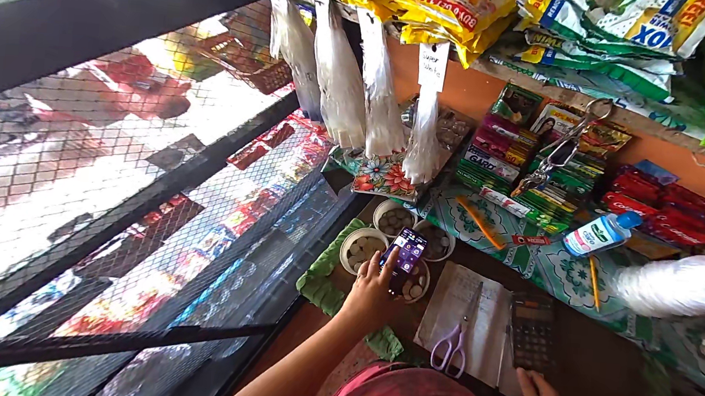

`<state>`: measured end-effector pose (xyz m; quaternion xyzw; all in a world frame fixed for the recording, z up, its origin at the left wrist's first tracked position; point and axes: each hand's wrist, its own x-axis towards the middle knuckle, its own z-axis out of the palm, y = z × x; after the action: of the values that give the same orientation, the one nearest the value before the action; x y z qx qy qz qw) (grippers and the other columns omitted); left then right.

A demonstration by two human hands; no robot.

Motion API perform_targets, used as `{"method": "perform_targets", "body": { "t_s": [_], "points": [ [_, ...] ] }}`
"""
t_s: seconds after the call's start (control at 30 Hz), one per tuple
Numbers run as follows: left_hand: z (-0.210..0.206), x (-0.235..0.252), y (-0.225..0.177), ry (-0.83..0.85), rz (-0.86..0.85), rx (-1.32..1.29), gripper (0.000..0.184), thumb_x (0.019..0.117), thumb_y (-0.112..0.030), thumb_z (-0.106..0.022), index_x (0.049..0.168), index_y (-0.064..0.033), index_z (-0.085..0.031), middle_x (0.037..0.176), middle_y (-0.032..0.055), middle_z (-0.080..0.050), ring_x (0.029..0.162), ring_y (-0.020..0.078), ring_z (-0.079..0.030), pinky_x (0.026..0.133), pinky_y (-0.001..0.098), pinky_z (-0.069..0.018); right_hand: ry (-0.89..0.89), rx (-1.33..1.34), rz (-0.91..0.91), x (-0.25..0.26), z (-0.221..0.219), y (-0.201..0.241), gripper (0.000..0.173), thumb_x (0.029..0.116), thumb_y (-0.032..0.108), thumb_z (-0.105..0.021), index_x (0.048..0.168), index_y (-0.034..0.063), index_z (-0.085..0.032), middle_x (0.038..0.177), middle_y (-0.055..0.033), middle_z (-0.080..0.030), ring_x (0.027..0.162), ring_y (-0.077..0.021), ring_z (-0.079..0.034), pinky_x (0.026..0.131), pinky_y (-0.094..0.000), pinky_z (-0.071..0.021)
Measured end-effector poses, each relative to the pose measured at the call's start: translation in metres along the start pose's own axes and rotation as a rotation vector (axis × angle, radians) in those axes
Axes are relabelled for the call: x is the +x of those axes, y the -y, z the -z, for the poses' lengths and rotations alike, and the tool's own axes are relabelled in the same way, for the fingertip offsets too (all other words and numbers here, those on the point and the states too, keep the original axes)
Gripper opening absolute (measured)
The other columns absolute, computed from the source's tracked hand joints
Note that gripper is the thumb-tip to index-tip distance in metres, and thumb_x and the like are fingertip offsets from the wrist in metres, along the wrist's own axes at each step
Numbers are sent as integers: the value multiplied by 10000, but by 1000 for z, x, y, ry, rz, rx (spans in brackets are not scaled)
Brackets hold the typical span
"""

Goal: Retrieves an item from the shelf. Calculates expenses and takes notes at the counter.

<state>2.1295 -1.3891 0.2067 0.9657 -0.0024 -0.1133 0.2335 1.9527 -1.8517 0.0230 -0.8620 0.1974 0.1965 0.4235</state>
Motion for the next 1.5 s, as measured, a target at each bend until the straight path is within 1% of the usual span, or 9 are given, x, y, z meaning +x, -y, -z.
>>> {"method": "perform_targets", "body": {
  "t_s": [0.1, 0.2, 0.4, 0.73, 0.87, 1.0, 1.23, 1.33, 1.5],
  "points": [
    [-3, 3, 2, -30, 12, -9, 1104, 757, -389, -833, 1642, -330, -174, 1593, 164, -390, 1396, 419, -446, 1071, 571, -466, 0, 68, -60, 2, 2, -2, 560, 1005, 679, -428, 1011, 168, -658, 680, -51, -663, 545, -209, -654, 515, -421, -593],
    [-7, 3, 1, -52, 2, 15, 1117, 742, -431, -824, 1640, -348, -165, 1567, 148, -429, 1368, 401, -476, 1041, 567, -486, -5, 119, -85, 6, 1, -10, 572, 1002, 687, -420, 1015, 163, -651, 675, -61, -658, 529, -220, -646, 495, -425, -587],
    [-18, -2, -7, -52, 22, 41, 1080, 757, -523, -802, 1631, -375, -187, 1588, 179, -386, 1346, 435, -480, 988, 577, -511, -24, 168, -67, 9, -4, -19, 548, 1008, 672, -431, 1027, 164, -638, 669, -62, -653, 522, -217, -644, 490, -422, -587],
    [-23, 0, -12, -39, 70, 92, 1123, 731, -537, -798, 1642, -346, -169, 1621, 184, -333, 1344, 436, -481, 974, 579, -510, -66, 199, -89, 11, -10, -21, 549, 988, 694, -450, 1013, 181, -645, 662, -66, -655, 501, -221, -632, 474, -425, -577],
    [-21, 4, -21, -11, 102, 135, 1119, 760, -557, -766, 1651, -305, -139, 1612, 209, -338, 1356, 444, -474, 965, 581, -514, -110, 190, -90, 15, -15, -26, 542, 981, 698, -466, 1007, 188, -648, 662, -65, -654, 483, -213, -614, 448, -418, -560],
    [-15, 10, -22, -4, 116, 107, 1202, 746, -545, -781, 1658, -195, -80, 1569, 229, -395, 1342, 460, -479, 991, 594, -501, -122, 184, -79, 18, -16, -29, 528, 980, 693, -476, 1007, 196, -652, 663, -61, -654, 475, -211, -606, 439, -415, -554],
    [5, 1, -1, -63, 201, 115, 1181, 772, -495, -778, 1656, -146, -76, 1605, 236, -345, 1369, 464, -463, 1018, 603, -478, -181, 193, -68, 18, -18, -33, 534, 969, 706, -484, 993, 200, -654, 660, -62, -655, 446, -206, -585, 412, -411, -541],
    [16, 0, 9, -60, 240, 61, 1177, 786, -467, -784, 1655, -130, -66, 1631, 220, -309, 1383, 469, -447, 1036, 605, -467, -198, 192, -39, 16, -18, -34, 530, 970, 701, -489, 1005, 202, -662, 673, -59, -660, 461, -202, -592, 430, -416, -551],
    [19, 3, 21, -53, 218, 14, 1235, 773, -554, -784, 1655, -129, -30, 1631, 189, -327, 1386, 433, -460, 1045, 565, -487, -230, 212, -40, 22, -19, -45, 524, 966, 699, -500, 997, 199, -654, 649, -68, -645, 440, -207, -576, 410, -416, -540]
  ]
}}
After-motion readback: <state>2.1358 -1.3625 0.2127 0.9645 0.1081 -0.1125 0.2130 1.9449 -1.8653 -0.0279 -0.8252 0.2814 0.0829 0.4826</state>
